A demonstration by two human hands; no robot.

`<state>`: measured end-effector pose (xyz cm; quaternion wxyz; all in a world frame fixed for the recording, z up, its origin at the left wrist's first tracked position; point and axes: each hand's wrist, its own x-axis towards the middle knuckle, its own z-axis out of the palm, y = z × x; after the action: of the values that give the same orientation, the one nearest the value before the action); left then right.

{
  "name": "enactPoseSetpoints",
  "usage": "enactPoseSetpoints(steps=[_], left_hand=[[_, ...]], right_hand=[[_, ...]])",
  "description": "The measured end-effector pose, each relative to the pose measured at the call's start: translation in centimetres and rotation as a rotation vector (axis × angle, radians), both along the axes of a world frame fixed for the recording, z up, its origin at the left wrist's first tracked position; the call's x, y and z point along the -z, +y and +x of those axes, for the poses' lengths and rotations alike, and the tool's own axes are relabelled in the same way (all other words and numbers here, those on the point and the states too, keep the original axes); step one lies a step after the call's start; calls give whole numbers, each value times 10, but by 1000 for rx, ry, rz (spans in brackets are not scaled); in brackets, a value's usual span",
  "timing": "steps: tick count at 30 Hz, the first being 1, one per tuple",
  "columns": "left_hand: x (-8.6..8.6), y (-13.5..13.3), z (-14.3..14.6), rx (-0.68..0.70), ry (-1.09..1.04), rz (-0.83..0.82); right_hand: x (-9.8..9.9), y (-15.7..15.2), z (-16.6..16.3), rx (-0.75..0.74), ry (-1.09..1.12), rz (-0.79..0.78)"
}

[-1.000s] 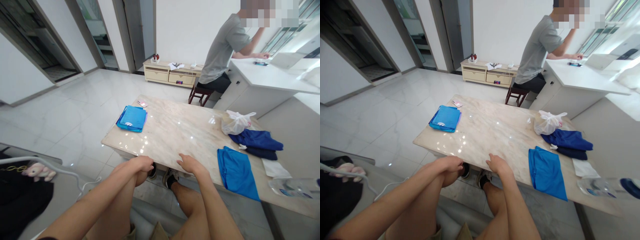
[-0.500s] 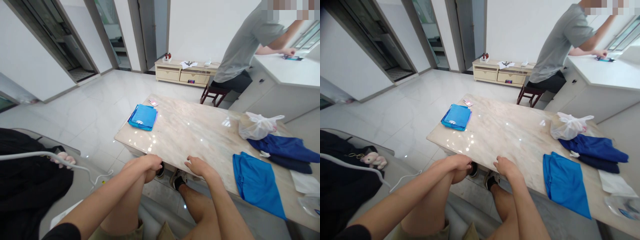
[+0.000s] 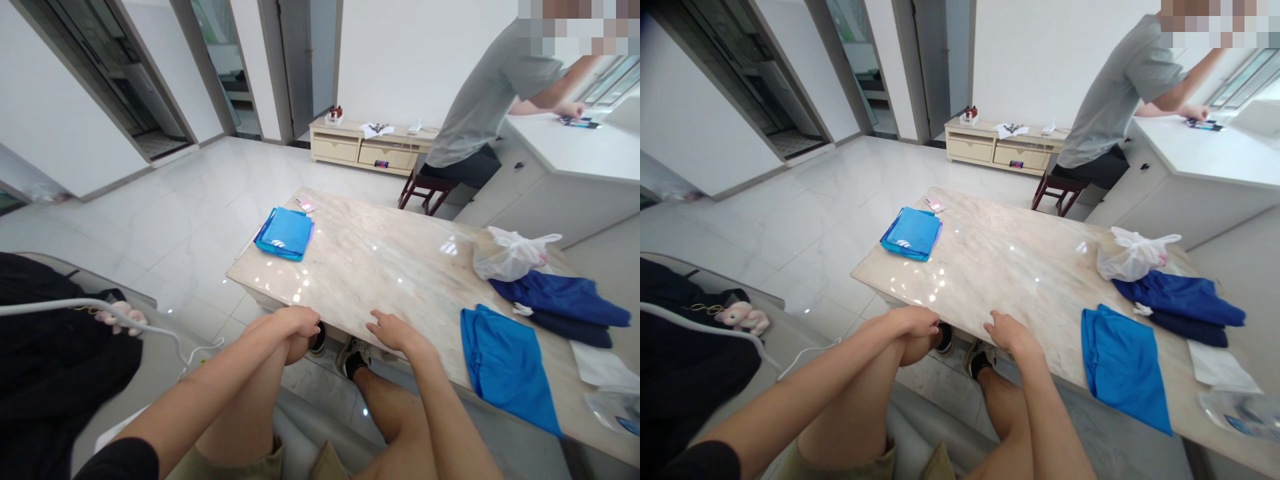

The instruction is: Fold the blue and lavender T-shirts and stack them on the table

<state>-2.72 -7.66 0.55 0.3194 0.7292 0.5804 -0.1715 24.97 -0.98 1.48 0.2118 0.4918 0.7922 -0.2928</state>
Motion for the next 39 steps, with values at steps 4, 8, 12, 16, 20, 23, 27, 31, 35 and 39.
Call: enactPoseSetpoints(steps=[4,8,12,16,20,23,27,31,35,39], left_hand=[[-8,1,-3,31,46,-59],[-13,0,-5,26,58,-62],[-14,-2,-5,0,47,-39],[-18,7,-19,-115,30,94],[-23,46,-59,-329,87,300],[-21,87,-89,-473,182,430],[-3,131,-102,-602,297,550],[24,156,-103,-671,334,550],[29,168,-112,-739,307,534],[-2,176,-108,-806,252,627]], right_hand=[[2,0,0,-16,-6,-1],[5,1,2,4,6,19],[8,3,9,11,28,14],[10,3,18,38,36,9],[7,-1,17,51,39,16],[2,-3,12,64,36,18],[3,-2,11,119,32,21],[20,2,24,169,55,49],[31,10,41,184,50,73],[7,15,33,260,-114,118]])
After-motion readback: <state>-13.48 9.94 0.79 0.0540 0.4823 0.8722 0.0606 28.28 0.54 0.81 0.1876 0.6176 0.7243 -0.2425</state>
